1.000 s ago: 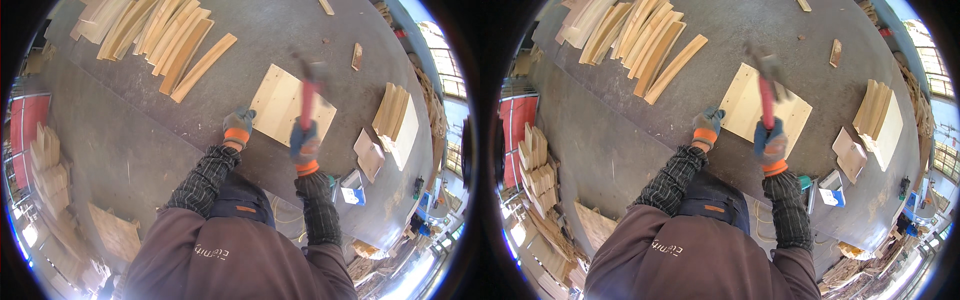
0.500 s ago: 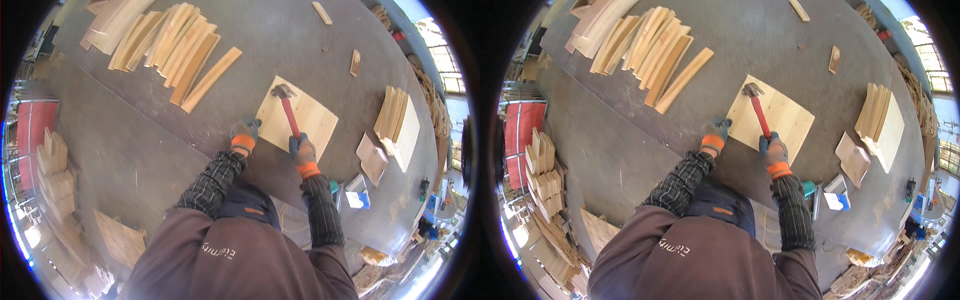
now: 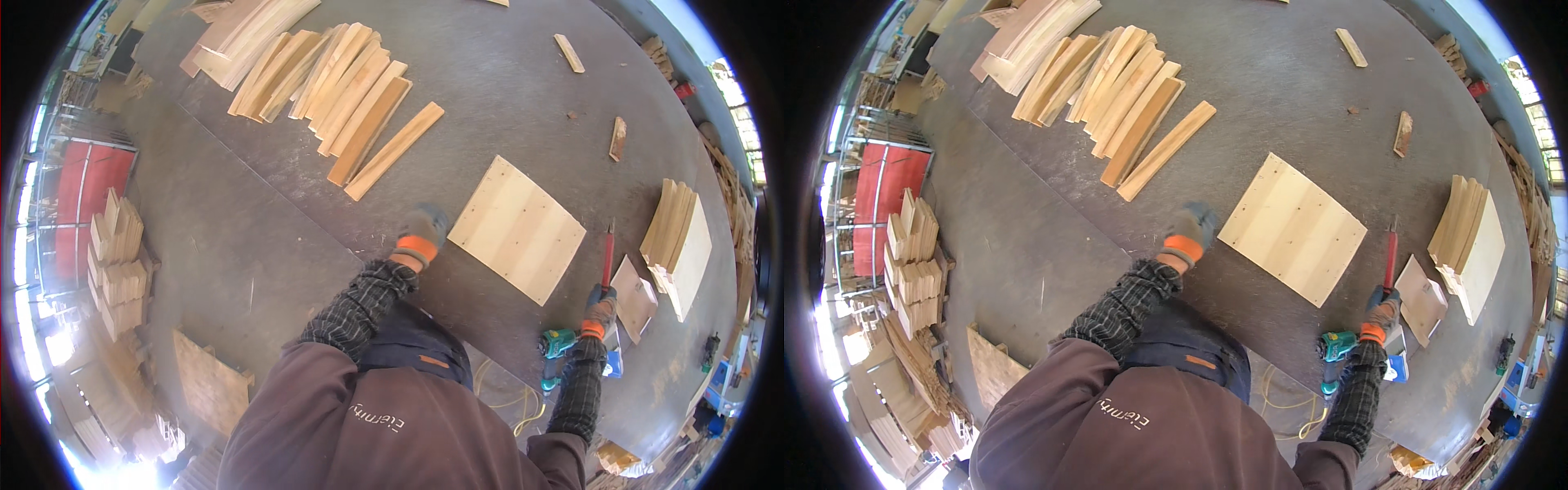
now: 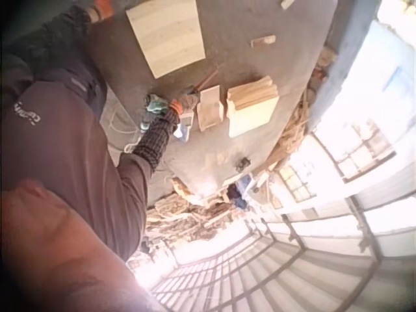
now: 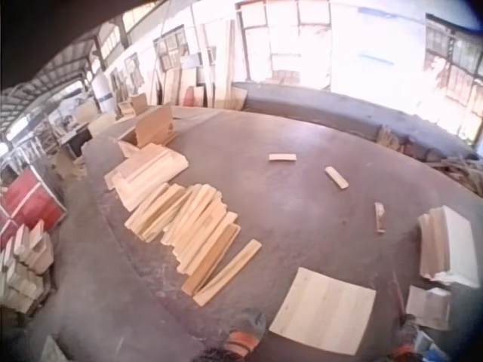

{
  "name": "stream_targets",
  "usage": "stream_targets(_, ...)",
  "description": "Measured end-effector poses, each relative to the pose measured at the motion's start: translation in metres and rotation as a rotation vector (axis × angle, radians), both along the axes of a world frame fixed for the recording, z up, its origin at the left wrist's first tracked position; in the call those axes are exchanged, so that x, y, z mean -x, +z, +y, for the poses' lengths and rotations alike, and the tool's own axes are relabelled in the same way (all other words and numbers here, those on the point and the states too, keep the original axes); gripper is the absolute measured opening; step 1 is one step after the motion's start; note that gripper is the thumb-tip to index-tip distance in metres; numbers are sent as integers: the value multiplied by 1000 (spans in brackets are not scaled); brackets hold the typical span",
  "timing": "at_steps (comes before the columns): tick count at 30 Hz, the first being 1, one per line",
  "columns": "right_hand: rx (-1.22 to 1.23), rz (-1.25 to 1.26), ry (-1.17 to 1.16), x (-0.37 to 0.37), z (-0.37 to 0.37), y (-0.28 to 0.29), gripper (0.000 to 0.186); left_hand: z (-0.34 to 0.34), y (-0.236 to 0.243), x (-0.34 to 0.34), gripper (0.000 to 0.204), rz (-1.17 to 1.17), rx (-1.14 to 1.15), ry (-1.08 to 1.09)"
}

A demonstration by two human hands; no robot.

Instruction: Assembling wooden slats into a board or box side using a pneumatic nail gun and a hammer.

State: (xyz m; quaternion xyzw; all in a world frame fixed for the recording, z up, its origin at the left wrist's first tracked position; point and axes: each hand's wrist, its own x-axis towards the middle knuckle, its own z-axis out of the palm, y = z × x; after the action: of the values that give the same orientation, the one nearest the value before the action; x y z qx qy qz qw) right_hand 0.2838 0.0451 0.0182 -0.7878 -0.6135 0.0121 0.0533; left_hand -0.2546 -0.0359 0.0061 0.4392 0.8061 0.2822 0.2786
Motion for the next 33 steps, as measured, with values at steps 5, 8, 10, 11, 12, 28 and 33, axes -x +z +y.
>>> stream_targets(5, 159, 69, -42, -11, 10, 1, 53, -19, 20, 108, 40, 633, -293, 247)
stream_targets(8, 11, -87, 34, -43, -4, -15, 54, -21, 34, 158, 54, 740, -223, 282)
stream_targets(10, -133, -212, 140, -35, -2, -20, 55, -24, 27, 189, 61, 709, -183, 257)
stream_targets(11, -90, -35, 73, -24, -1, -16, 57, -25, 25, 199, 60, 603, -119, 233)
stream_targets(12, -42, 138, 6, -13, 0, -12, 59, -27, 22, 209, 60, 494, -57, 209)
stream_targets(28, -166, 377, 81, 7, -28, -1, 58, 18, 19, 270, 40, 542, -32, 188)
stream_targets(33, -123, 217, 129, 33, -43, 17, 63, 25, 8, 309, 50, 477, -101, 282)
